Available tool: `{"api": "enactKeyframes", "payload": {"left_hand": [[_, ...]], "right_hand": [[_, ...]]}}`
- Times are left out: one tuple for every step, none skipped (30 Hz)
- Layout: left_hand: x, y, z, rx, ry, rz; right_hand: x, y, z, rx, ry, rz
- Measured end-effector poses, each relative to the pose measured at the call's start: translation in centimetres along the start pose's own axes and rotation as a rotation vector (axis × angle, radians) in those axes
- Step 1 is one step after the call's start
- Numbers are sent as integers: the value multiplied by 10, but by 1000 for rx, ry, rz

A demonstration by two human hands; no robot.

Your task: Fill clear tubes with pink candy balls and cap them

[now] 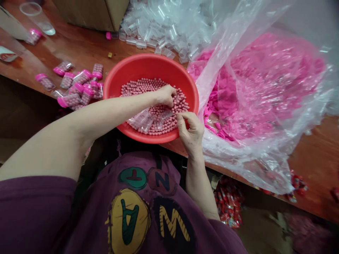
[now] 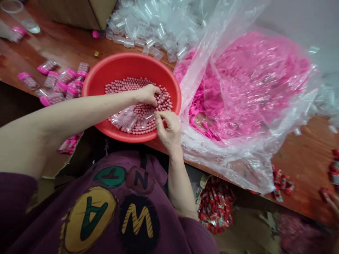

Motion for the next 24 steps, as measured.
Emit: {"api": "enactKeyframes", "payload": {"left_hand": [[7,-2,-5,24,12,-89],[15,-3,-11,50,26,-197],[24,-3,-19,72,39,-316],[31,-3,-28,94,53,-445],[39,-2,-37,118,70,-557],[45,-1,-47,141,87,-640],[49,0,-57,167,98,-706],[52,0,-66,200,106,-766],[54,1,-75,235,108,-820],[54,2,-82,271,110,-868],[54,3,-89,302,109,-908],[54,4,-94,321,106,-940],[53,6,-98,326,107,-963],[53,7,-100,317,107,-971],[54,7,-101,298,108,-959],[55,7,-101,279,110,-931],[56,6,-100,262,110,-896],[58,5,-98,252,106,-860],[59,3,-96,247,96,-827],[60,1,-93,245,83,-800],[61,-1,-90,245,71,-779],[61,-3,-88,243,63,-759],[61,-5,-86,237,62,-739],[61,-6,-85,230,58,-722]], "right_hand": [[1,1,1,-11,-17,4],[3,2,2,-27,-33,2],[3,4,4,-52,-45,3],[3,7,7,-80,-47,12],[2,10,12,-105,-42,32],[-1,14,17,-120,-33,57],[-4,18,23,-120,-27,81],[-9,22,30,-103,-26,99],[-16,25,37,-75,-33,108],[-22,29,44,-44,-49,108],[-30,32,50,-18,-70,103],[-37,35,56,-2,-90,98],[-44,38,60,4,-111,91],[-50,41,64,1,-132,87],[-55,42,65,-9,-156,87],[-58,43,66,-23,-179,93],[-61,43,66,-38,-203,104],[-62,42,65,-51,-230,120],[-62,41,64,-59,-259,136],[-61,39,63,-61,-284,146],[-60,36,62,-59,-310,149],[-59,34,61,-53,-331,147],[-59,31,61,-46,-347,141],[-59,29,61,-41,-357,132]]}}
Point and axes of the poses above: each hand's wrist, its own z-axis towards the middle knuckle, its own x-axis out of the back of the hand, y = z × x, the point moved 2 cm from there along z, towards the middle knuckle, and after that the axes turned 13 degrees about y, right-handed, at the moved point
